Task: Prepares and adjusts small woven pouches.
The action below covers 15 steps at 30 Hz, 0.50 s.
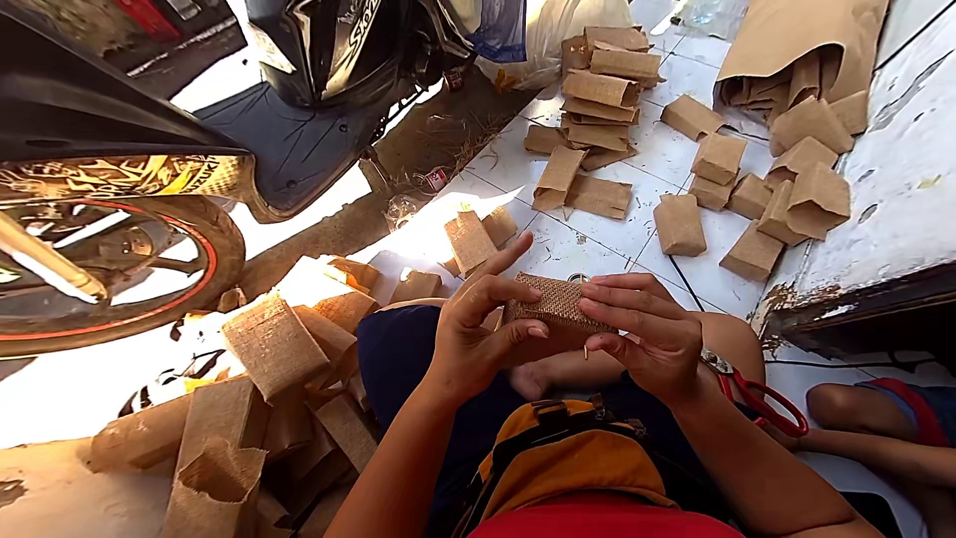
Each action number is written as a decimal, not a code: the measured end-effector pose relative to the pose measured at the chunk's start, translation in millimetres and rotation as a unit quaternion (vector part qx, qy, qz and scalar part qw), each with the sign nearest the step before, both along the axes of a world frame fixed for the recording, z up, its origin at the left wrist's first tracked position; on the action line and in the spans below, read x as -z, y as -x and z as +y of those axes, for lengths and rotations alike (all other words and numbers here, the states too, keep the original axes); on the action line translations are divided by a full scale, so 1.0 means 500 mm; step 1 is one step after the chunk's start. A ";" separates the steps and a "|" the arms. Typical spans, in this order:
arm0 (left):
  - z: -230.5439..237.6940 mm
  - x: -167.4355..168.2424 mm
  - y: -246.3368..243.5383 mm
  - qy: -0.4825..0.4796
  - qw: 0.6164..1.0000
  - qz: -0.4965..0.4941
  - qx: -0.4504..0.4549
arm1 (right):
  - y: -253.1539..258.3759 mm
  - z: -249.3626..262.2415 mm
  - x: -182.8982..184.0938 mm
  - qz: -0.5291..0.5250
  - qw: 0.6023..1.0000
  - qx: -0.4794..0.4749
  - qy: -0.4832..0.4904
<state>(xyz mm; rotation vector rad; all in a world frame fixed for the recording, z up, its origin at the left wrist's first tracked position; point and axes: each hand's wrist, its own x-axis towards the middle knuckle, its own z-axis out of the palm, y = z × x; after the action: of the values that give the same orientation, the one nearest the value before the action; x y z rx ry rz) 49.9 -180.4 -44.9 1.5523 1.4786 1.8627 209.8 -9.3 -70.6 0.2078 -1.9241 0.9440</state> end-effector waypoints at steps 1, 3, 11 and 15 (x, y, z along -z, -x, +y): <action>0.001 -0.001 -0.002 -0.006 1.000 0.007 -0.004 | -0.001 -0.004 0.000 0.011 1.000 0.016 -0.012; 0.006 -0.003 -0.007 -0.020 0.999 0.025 -0.011 | -0.002 -0.010 0.003 0.026 0.999 0.039 -0.023; 0.005 0.003 -0.012 -0.018 0.998 0.060 -0.024 | 0.003 -0.009 -0.009 -0.004 1.000 -0.005 -0.006; 0.000 -0.005 -0.005 0.007 0.998 0.062 -0.001 | 0.002 -0.013 -0.002 0.005 1.000 0.004 0.026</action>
<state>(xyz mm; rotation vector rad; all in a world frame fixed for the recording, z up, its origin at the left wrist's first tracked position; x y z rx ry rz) 52.3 -180.6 -42.4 1.6876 1.5430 1.7810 208.8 -15.8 -69.7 0.1745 -1.8886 0.9846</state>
